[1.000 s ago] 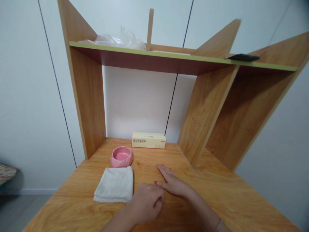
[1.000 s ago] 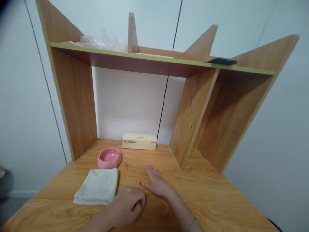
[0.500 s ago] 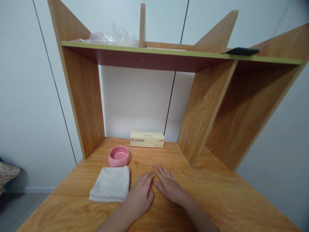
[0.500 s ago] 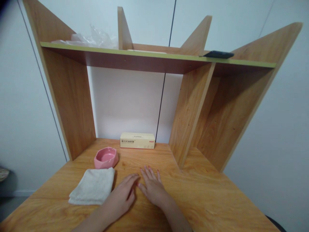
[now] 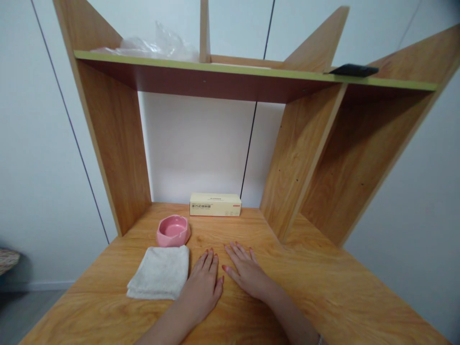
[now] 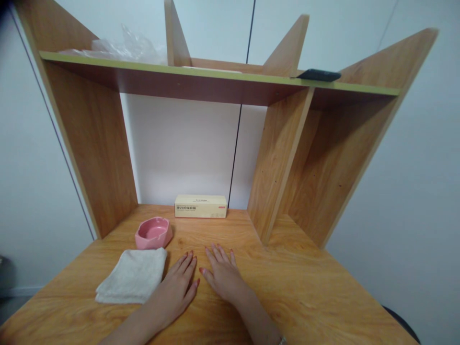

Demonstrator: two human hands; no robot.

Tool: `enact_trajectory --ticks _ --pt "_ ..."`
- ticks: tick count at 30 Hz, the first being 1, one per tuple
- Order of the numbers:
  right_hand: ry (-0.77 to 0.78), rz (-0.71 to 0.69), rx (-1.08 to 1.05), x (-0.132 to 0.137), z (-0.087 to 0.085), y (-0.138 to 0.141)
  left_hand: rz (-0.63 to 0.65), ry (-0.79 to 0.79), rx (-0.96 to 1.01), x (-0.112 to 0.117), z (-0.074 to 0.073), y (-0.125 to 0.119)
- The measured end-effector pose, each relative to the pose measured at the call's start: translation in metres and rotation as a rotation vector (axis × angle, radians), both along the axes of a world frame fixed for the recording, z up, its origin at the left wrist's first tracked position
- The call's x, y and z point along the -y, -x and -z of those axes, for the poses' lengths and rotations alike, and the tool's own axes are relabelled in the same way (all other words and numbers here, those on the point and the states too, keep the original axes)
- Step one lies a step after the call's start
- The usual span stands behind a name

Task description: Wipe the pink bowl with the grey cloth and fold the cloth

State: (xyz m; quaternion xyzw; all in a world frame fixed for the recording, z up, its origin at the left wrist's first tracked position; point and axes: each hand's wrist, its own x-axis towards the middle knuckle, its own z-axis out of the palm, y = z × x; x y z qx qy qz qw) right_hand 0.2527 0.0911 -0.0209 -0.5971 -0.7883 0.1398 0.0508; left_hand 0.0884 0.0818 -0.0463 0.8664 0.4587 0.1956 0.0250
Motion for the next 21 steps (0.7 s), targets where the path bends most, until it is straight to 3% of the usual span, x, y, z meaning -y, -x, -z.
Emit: enact_trajectory --ticks 13,21 --pt "-0.016 0.008 0.001 -0.001 0.001 0.0 -0.029 0.043 -0.078 0.004 -0.012 -0.002" --pt "-0.014 0.015 -0.002 -0.001 0.002 0.001 -0.029 0.062 -0.101 0.003 -0.012 -0.002"
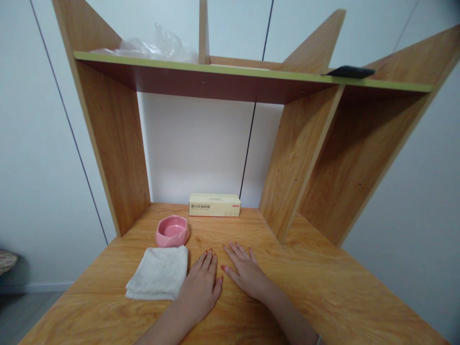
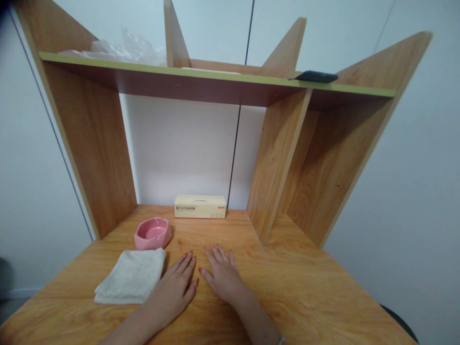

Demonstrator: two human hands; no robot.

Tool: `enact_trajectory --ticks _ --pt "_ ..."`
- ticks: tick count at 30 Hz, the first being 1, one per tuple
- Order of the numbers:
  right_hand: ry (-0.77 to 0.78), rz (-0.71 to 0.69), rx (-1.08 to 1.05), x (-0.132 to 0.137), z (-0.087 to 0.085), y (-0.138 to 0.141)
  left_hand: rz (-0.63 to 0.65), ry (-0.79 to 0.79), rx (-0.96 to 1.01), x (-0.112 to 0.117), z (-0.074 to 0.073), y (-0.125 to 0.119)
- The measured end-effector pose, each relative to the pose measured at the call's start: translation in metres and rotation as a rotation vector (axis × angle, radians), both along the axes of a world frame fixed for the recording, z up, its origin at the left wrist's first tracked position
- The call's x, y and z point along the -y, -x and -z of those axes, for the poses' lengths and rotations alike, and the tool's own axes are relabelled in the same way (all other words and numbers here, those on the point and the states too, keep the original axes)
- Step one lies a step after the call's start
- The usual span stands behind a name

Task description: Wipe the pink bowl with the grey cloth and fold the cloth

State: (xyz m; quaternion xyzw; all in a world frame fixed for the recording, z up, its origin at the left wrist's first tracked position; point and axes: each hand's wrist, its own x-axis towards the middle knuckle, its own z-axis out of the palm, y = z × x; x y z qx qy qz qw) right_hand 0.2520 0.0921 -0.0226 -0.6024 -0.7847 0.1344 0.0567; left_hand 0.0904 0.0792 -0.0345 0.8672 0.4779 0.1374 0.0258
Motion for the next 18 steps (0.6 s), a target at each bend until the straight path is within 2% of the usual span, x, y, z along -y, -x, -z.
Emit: enact_trajectory --ticks 18 --pt "-0.028 -0.001 0.0 0.0 0.0015 -0.0001 0.01 -0.077 -0.002 -0.0019 0.0073 0.0016"
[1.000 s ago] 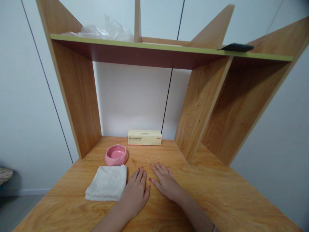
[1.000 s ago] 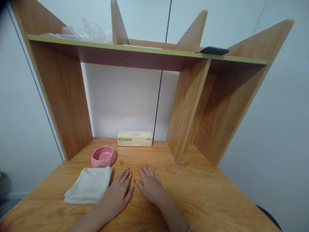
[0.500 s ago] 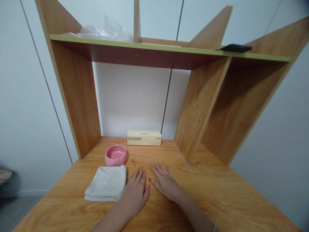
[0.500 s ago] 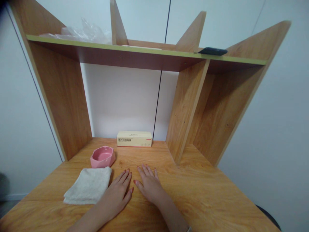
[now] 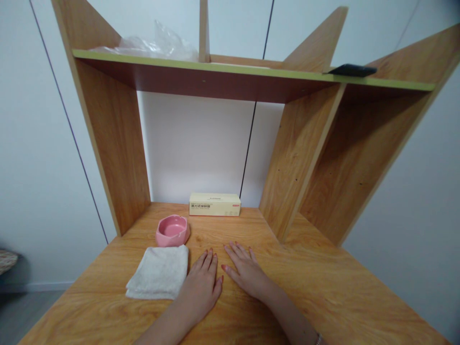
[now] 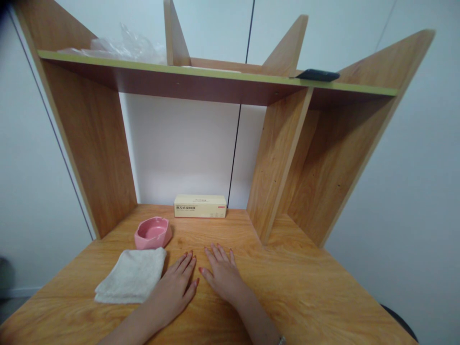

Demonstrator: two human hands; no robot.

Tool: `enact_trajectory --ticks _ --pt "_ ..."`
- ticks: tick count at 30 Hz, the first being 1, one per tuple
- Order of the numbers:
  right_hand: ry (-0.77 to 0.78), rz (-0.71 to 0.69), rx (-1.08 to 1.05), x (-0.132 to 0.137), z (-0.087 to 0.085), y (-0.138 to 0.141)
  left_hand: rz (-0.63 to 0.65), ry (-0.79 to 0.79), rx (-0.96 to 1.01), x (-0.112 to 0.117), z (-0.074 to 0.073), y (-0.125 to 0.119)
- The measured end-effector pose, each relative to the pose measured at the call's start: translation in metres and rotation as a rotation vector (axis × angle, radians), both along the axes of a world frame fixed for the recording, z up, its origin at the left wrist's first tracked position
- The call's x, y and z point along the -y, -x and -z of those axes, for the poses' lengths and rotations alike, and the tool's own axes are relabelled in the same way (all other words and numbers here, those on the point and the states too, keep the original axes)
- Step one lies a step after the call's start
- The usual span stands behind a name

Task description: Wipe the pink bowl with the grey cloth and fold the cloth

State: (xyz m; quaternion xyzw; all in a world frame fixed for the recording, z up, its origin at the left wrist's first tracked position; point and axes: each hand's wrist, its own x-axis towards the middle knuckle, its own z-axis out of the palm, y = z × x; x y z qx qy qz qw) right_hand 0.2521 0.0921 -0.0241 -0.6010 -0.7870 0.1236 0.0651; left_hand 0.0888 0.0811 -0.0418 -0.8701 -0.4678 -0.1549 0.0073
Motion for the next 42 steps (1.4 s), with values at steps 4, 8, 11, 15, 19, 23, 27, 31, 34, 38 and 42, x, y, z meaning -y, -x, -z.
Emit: enact_trajectory --ticks 4,8,11,15,19,23,27,31,34,38,42 --pt "-0.002 -0.005 0.0 0.0001 -0.0007 0.0003 0.001 -0.01 0.024 -0.0009 0.0009 -0.0004" --pt "0.0 0.0 -0.004 0.0002 -0.0011 0.0005 0.0 -0.014 0.02 -0.0009 0.0007 -0.0006" --pt "-0.007 -0.002 -0.007 0.0002 -0.0003 0.0005 0.004 -0.016 0.014 -0.0007 0.0 -0.0004" --pt "-0.011 0.001 -0.017 0.0 0.0018 -0.0001 0.009 -0.019 0.024 -0.0008 0.0005 -0.0001" --pt "-0.012 0.001 -0.017 0.0001 0.0016 -0.0003 0.005 -0.029 0.033 -0.0006 0.0015 0.0005" --pt "0.008 0.003 -0.008 0.001 -0.0015 0.0006 0.001 -0.035 0.017 -0.0006 0.0016 0.0005" --pt "0.01 -0.002 -0.008 0.0011 -0.0021 0.0006 -0.004 -0.028 0.015 -0.001 0.0024 0.0004" --pt "0.01 -0.006 0.001 0.0005 -0.001 0.0 -0.005 -0.004 0.014 -0.0006 0.0004 0.0003" --pt "0.012 -0.006 0.002 0.0006 -0.0017 0.0002 0.002 0.006 0.019 0.0001 -0.0028 -0.0003" --pt "0.01 -0.001 0.001 0.001 -0.0026 0.0009 0.004 0.029 0.024 0.0012 -0.0039 -0.0022" --pt "0.002 -0.009 -0.002 0.0012 -0.001 -0.0006 -0.001 0.081 0.07 0.0015 -0.0044 -0.003"
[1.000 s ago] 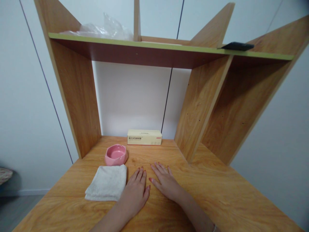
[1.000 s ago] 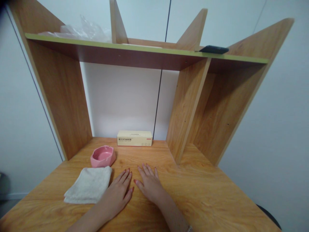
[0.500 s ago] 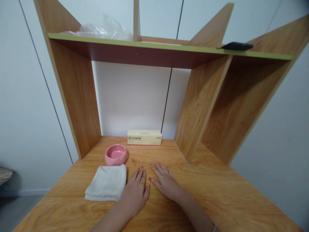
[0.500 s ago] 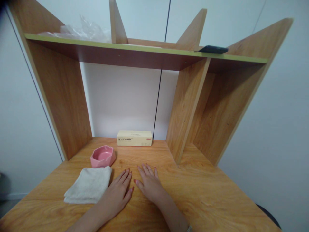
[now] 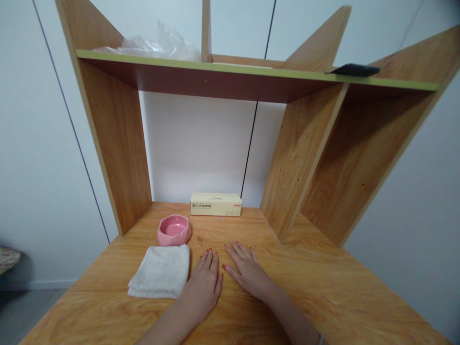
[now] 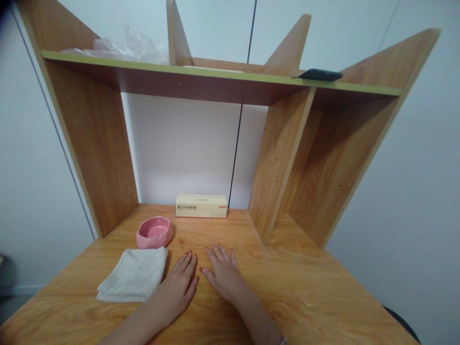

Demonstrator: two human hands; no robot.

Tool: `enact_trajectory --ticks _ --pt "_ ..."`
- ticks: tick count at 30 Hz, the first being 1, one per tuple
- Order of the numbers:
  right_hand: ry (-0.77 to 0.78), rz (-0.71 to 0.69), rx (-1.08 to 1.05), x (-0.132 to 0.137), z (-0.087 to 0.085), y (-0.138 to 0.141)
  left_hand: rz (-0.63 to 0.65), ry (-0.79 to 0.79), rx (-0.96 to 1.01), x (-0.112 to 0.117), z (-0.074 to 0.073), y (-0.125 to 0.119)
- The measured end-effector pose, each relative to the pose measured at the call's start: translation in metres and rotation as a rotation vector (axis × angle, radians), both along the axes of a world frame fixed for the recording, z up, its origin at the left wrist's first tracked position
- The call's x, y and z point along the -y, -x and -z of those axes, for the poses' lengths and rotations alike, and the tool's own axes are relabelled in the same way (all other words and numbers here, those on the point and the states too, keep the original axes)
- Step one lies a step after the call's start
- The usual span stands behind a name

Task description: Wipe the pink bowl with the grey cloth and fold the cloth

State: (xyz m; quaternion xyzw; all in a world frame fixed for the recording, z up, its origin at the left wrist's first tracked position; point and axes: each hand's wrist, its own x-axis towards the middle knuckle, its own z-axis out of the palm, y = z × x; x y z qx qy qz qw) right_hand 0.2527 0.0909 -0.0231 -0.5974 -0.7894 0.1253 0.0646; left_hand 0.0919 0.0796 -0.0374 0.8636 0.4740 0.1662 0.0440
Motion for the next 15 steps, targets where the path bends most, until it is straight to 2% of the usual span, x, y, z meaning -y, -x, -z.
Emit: enact_trajectory --ticks 4,8,12,15 --pt "-0.018 0.004 -0.017 0.0 -0.001 0.0 0.012 -0.098 0.188 -0.009 -0.015 0.008" --pt "-0.15 0.016 -0.074 0.003 -0.01 0.017 -0.103 -0.297 0.376 -0.031 -0.038 0.035" --pt "-0.293 -0.186 -0.16 0.017 -0.021 0.061 -0.321 -0.365 0.402 -0.052 -0.055 0.072" --pt "-0.353 -0.308 -0.12 0.028 -0.023 0.097 -0.465 -0.375 0.327 -0.058 -0.061 0.092"
